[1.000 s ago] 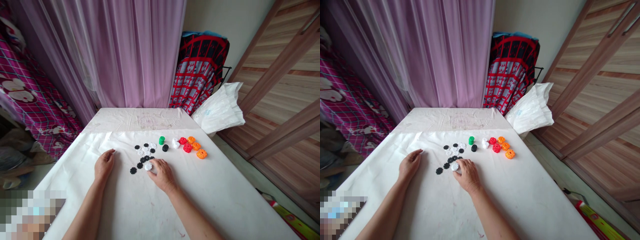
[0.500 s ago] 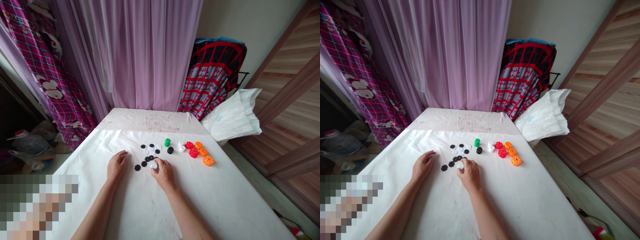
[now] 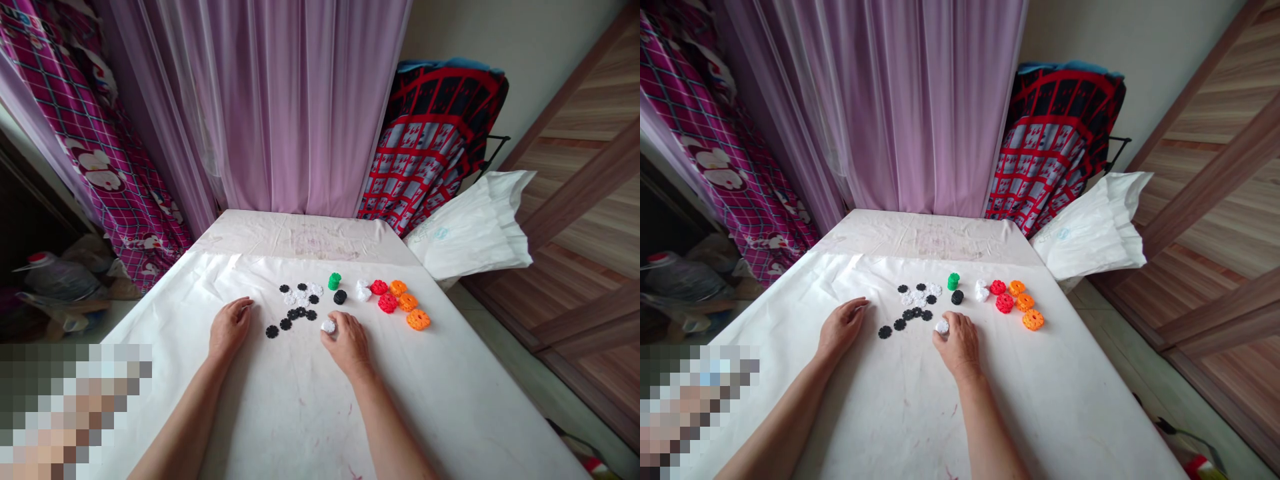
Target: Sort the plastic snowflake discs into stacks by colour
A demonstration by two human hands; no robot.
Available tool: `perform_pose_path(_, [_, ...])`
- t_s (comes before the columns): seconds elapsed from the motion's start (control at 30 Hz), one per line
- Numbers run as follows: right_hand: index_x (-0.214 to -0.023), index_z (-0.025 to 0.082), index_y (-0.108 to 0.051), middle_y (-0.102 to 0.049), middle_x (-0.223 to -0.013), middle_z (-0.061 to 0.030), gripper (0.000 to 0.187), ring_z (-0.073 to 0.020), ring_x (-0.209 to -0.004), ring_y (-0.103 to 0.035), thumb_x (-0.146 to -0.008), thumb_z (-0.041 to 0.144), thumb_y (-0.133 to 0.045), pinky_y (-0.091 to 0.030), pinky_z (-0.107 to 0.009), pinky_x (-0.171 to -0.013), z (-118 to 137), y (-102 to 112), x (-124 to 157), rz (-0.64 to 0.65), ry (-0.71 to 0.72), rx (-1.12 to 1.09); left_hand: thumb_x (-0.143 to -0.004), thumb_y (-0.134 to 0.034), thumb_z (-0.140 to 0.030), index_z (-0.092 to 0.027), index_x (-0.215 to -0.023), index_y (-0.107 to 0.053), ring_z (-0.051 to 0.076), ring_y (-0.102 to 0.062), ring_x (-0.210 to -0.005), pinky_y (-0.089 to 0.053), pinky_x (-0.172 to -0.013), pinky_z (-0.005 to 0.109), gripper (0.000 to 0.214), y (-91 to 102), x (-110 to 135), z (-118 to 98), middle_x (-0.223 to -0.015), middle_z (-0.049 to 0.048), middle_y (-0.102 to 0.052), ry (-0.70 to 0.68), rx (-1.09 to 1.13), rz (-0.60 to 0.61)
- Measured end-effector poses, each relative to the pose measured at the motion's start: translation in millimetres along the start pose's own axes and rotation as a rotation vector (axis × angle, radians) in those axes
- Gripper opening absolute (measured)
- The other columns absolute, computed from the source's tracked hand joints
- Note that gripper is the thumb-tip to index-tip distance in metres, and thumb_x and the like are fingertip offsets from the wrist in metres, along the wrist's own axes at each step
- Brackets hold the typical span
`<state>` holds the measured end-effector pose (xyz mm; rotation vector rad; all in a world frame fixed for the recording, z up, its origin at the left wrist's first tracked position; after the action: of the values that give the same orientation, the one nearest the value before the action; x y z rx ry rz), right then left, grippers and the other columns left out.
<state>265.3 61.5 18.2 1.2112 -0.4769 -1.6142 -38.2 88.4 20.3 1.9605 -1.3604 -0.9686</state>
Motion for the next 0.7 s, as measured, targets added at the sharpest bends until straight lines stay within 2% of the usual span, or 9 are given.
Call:
perform_pose_path(0.1, [-0.103, 0.021, -0.06, -0.071, -0.098, -0.0061, 0.028, -0.023, -0.091, -0.063, -0.075, 0.024, -0.063, -0.044, -0.033, -0.081, -7, 3, 3, -0.001, -0.025, -0.062, -0.085, -0.044, -0.03, -0.025, -0.103, -0.073, 0.022, -0.065, -0.112, -0.049, -0.101, 0.034, 0.034, -0.2, 1, 0, -0.123, 0.0019, -0.072, -0.001, 0.004, 0.005])
perform_pose_path(0.27, [-0.088, 0.022, -0.059, -0.07, -0.087, -0.0043, 0.007, -0.0206, -0.084, -0.062, -0.081, 0.024, -0.057, -0.043, -0.031, -0.077, -17, 4, 7, 0.022, -0.021, -0.066, -0.084, -0.046, -0.03, -0.027, -0.103, -0.073, 0.022, -0.065, -0.111, -0.05, -0.098, 0.034, 0.033, -0.6, 1, 0, -0.122, 0.0, -0.072, 0.002, 0.02, 0.009])
perform_pose_path(0.53, [-0.086, 0.023, -0.06, -0.069, -0.085, -0.0032, 0.006, -0.0208, -0.083, -0.061, -0.081, 0.022, -0.058, -0.042, -0.031, -0.075, -12, 7, 8, 0.026, 0.002, -0.014, -0.084, -0.046, -0.032, -0.027, -0.104, -0.073, 0.021, -0.065, -0.11, -0.05, -0.1, 0.033, 0.034, -1.5, 2, -1, -0.123, -0.0001, -0.072, 0.003, 0.052, 0.037])
perform_pose_path(0.7, [-0.082, 0.023, -0.059, -0.068, -0.083, -0.0037, 0.003, -0.0202, -0.082, -0.062, -0.083, 0.024, -0.056, -0.044, -0.03, -0.076, -11, 16, 6, -0.05, 0.01, -0.081, -0.085, -0.045, -0.033, -0.027, -0.104, -0.073, 0.02, -0.065, -0.112, -0.05, -0.099, 0.032, 0.034, -2.6, 2, -1, -0.124, -0.0002, -0.071, -0.001, 0.061, 0.045])
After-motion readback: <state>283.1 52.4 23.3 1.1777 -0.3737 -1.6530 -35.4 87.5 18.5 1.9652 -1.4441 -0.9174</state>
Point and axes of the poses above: each hand's wrist, its own x-axis away from the middle knuckle, its own y-axis out of the back of the hand, z = x × y, the point moved 8 cm from there along -x, towards the middle knuckle
